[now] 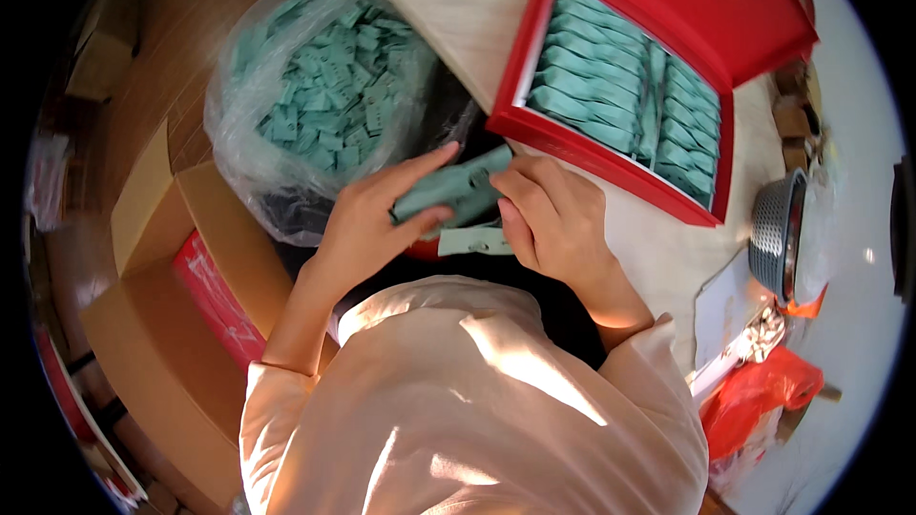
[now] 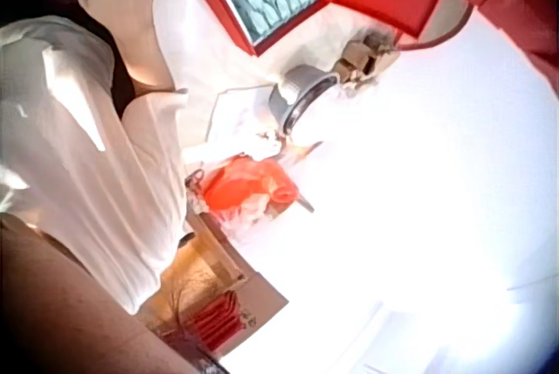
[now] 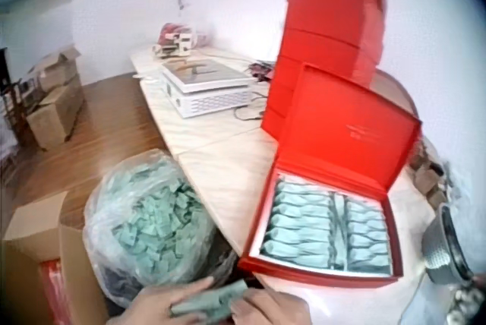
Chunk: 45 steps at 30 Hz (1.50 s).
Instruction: The person takes small light-green packets from a large plastic bag and places them into red rectangular boxes. They arrange the packets neatly inside the boxes, close the lids, and stack the completed boxes on a table.
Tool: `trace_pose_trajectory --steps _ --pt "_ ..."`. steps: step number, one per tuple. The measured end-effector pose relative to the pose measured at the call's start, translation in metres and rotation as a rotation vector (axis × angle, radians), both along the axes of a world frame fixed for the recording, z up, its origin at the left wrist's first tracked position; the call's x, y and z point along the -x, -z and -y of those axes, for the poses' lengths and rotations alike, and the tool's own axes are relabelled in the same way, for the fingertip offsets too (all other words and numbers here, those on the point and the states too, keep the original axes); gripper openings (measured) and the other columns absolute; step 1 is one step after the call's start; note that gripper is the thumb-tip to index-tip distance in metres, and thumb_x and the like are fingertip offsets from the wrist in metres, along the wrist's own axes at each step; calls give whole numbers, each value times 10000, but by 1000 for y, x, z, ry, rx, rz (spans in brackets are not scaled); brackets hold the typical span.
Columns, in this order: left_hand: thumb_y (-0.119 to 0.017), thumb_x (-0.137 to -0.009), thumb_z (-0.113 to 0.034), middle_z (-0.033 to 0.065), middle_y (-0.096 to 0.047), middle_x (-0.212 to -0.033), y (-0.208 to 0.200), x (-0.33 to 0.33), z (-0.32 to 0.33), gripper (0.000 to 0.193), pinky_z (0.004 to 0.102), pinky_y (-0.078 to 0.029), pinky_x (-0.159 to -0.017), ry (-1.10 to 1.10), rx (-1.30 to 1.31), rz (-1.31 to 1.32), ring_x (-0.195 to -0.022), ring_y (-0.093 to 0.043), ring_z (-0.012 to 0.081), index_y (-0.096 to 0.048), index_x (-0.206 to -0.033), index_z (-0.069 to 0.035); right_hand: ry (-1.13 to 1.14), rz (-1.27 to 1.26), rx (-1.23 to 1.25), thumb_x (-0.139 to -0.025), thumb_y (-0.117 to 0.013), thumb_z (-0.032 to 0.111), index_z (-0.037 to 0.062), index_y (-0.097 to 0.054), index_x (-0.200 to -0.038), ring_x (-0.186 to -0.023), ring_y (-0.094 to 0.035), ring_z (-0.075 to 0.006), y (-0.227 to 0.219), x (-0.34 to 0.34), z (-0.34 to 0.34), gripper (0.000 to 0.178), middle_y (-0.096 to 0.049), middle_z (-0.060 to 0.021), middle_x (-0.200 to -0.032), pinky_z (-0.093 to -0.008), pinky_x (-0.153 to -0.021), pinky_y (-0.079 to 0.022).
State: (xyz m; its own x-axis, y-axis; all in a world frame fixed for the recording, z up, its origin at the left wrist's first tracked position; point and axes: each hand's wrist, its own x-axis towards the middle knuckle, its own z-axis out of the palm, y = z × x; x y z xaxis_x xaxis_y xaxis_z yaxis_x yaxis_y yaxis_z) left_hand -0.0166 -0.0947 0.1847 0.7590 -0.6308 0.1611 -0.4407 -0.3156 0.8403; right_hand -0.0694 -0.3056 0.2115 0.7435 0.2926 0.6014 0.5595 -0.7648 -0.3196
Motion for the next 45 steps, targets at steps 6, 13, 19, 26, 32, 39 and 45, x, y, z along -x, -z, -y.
trace_pose_trajectory --steps 6,13,19,26,32,39,45 --pt "-696 -737 -494 128 -581 -1234 -44 4 55 764 352 -508 -780 258 114 -60 -980 -628 310 -459 -1356 -115 185 82 94 -709 -655 141 52 -620 -900 -668 -517 -217 -9 7 44 214 -562 -35 -770 -315 -476 -426" --pt "-756 -735 -264 94 -643 -1115 -58 0 136 639 340 -521 -754 299 14 275 -927 -651 257 -509 -1313 -146 253 -93 -120 -752 -704 228 48 -600 -929 -724 -547 -258 -45 57 107 273 -579 -80 -859 -338 -565 -461" --pt "-663 -839 -320 107 -613 -1146 -68 -20 210 540 332 -479 -840 508 112 38 -1017 -599 225 -499 -1300 -91 499 -315 -148 -756 -701 82 60 -600 -993 -791 -585 -287 -68 111 176 259 -586 -83 -923 -352 -623 -493" --pt "-594 -828 -98 89 -560 -1185 -46 -41 266 486 383 -363 -1005 591 -90 179 -1177 -472 274 -487 -1302 -116 391 -569 -370 -824 -689 116 36 -608 -1024 -786 -577 -172 -70 113 248 230 -611 -56 -936 -292 -643 -487" --pt "-697 -717 -157 94 -434 -1328 0 -48 302 574 439 -315 -1022 532 -120 667 -1244 -376 307 -533 -1267 -158 328 -769 -442 -833 -703 172 36 -606 -1047 -781 -521 -108 -61 90 266 271 -588 -23 -928 -249 -635 -431" --pt "-640 -686 -12 91 -462 -1309 2 -51 303 577 417 -325 -1015 484 -120 623 -1225 -404 284 -577 -1236 -178 352 -850 -319 -818 -721 236 37 -641 -1038 -645 -487 -129 -51 62 273 307 -603 -41 -753 -274 -593 -415" --pt "-596 -620 119 81 -451 -1328 4 -49 302 688 415 -326 -1039 460 -163 602 -1255 -385 286 -573 -1247 -163 423 -964 -141 -811 -720 152 37 -627 -1014 -690 -503 -111 -53 45 282 251 -599 -47 -770 -260 -614 -427"
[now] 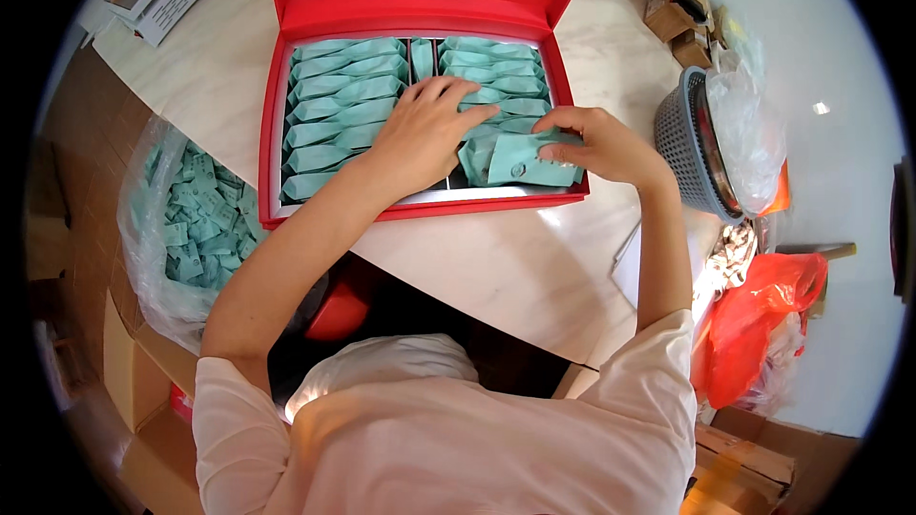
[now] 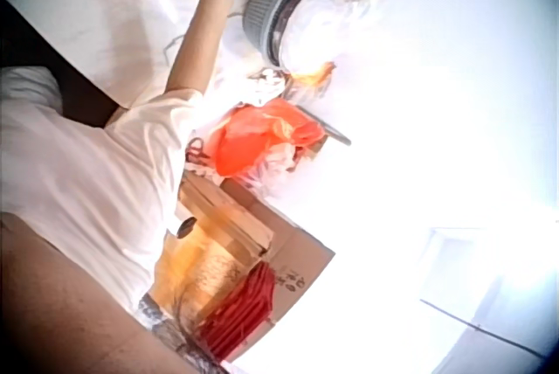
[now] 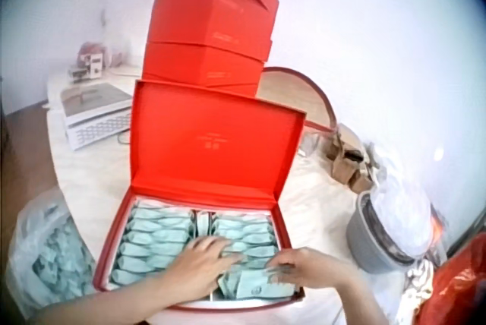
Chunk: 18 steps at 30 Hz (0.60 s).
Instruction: The person takes small light-green packets from a large plastic bag and places them into red rectangular boxes. They arrange the packets neatly inside the boxes, close the lids, and stack the completed boxes on a table.
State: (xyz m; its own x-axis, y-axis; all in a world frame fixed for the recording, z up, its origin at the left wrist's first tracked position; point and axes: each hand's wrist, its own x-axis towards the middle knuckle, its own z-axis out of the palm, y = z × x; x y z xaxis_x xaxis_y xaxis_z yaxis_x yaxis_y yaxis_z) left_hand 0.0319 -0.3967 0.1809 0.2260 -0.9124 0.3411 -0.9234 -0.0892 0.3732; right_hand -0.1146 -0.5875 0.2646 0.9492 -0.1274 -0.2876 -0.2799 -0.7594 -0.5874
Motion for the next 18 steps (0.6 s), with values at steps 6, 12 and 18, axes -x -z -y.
trace_pose_trajectory --steps 6,12,18 --pt "-535 -739 96 104 -480 -1317 8 -1 -2 564 422 -307 -1078 40 90 2 -1244 -410 287 -568 -1249 -142 -121 450 410 -709 -742 85 52 -619 -969 -771 -585 -248 26 12 -31 289 -593 -94 -889 -342 -679 -494" --pt "-504 -914 -129 93 -543 -1289 -20 2 -20 341 434 -301 -1084 40 42 -129 -1242 -457 236 -562 -1249 -114 -142 448 489 -697 -751 132 75 -645 -1001 -881 -592 -262 21 19 -44 326 -597 -67 -960 -363 -726 -510" --pt "-564 -891 -261 51 -506 -1347 -13 29 -50 416 425 -250 -1112 192 -88 128 -1302 -401 194 -547 -1261 -71 -189 524 562 -809 -682 229 55 -672 -1036 -1008 -607 -268 22 43 -45 286 -649 -87 -1099 -375 -840 -500"
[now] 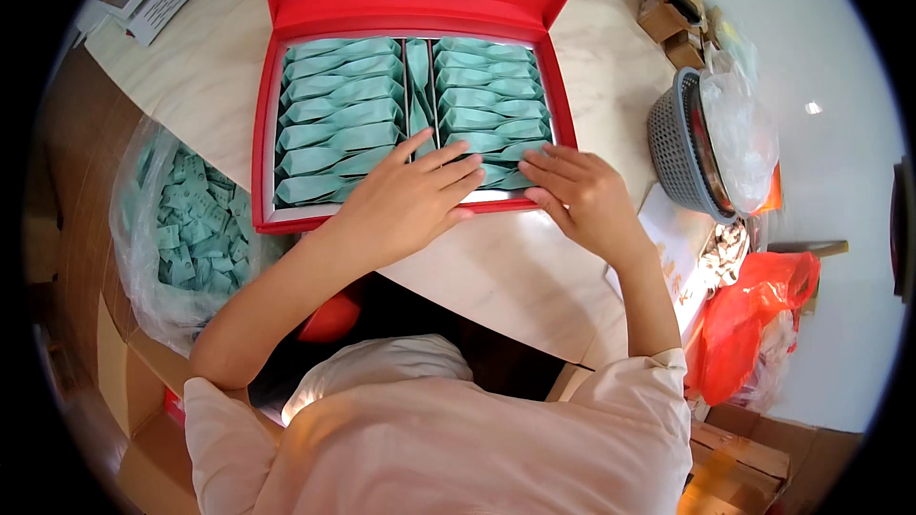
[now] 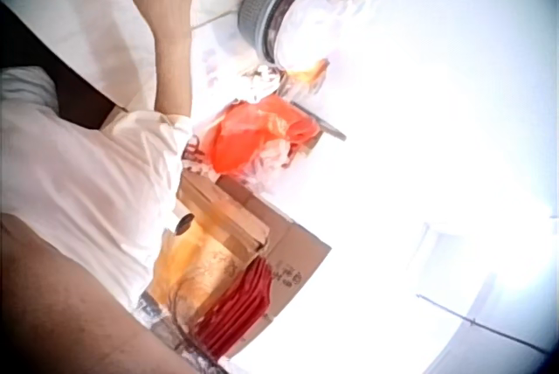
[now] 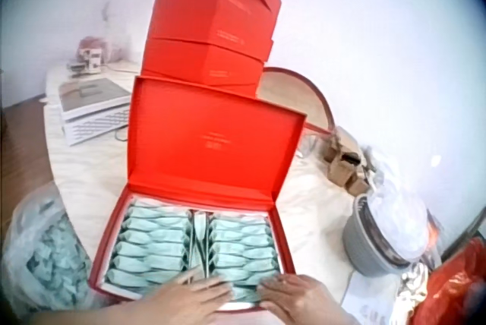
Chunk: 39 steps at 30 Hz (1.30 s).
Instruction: The person takes small light-green packets from a large plastic bag and places them into red rectangular boxes. They arrange the packets neatly inside the boxes, close the lids, and stack the completed boxes on a table.
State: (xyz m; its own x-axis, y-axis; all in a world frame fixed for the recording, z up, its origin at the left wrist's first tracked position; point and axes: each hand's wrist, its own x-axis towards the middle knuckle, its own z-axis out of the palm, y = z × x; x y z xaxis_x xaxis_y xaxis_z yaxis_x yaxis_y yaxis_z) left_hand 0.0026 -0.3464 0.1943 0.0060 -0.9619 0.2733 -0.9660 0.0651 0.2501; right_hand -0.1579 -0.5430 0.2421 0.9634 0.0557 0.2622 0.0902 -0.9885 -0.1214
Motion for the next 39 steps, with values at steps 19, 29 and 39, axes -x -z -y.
trace_pose_trajectory --steps 19,29,39 --pt "-596 -853 -417 158 -381 -1433 -4 6 33 667 466 -246 -1104 -21 16 -113 -1327 -356 314 -403 -1381 -57 1347 -281 -84 -853 -569 527 -110 -336 -1331 -1241 -411 -458 79 154 1 829 -402 -337 -1340 -472 -998 -390" --pt "-619 -853 -270 131 -502 -1305 -7 2 23 488 450 -321 -1056 54 217 -146 -1206 -455 323 -511 -1286 -74 1422 -334 -113 -870 -541 159 -26 -550 -1154 -913 -614 -353 71 151 -30 338 -624 -226 -1029 -443 -702 -509" --pt "-421 -994 -321 103 -658 -1051 -28 -16 -27 441 286 -470 -781 -288 303 -1092 -906 -613 152 -429 -1346 -55 636 354 -26 -762 -572 -4 -52 -557 -1129 -805 -619 -307 9 -29 -113 370 -637 -189 -919 -396 -667 -499"
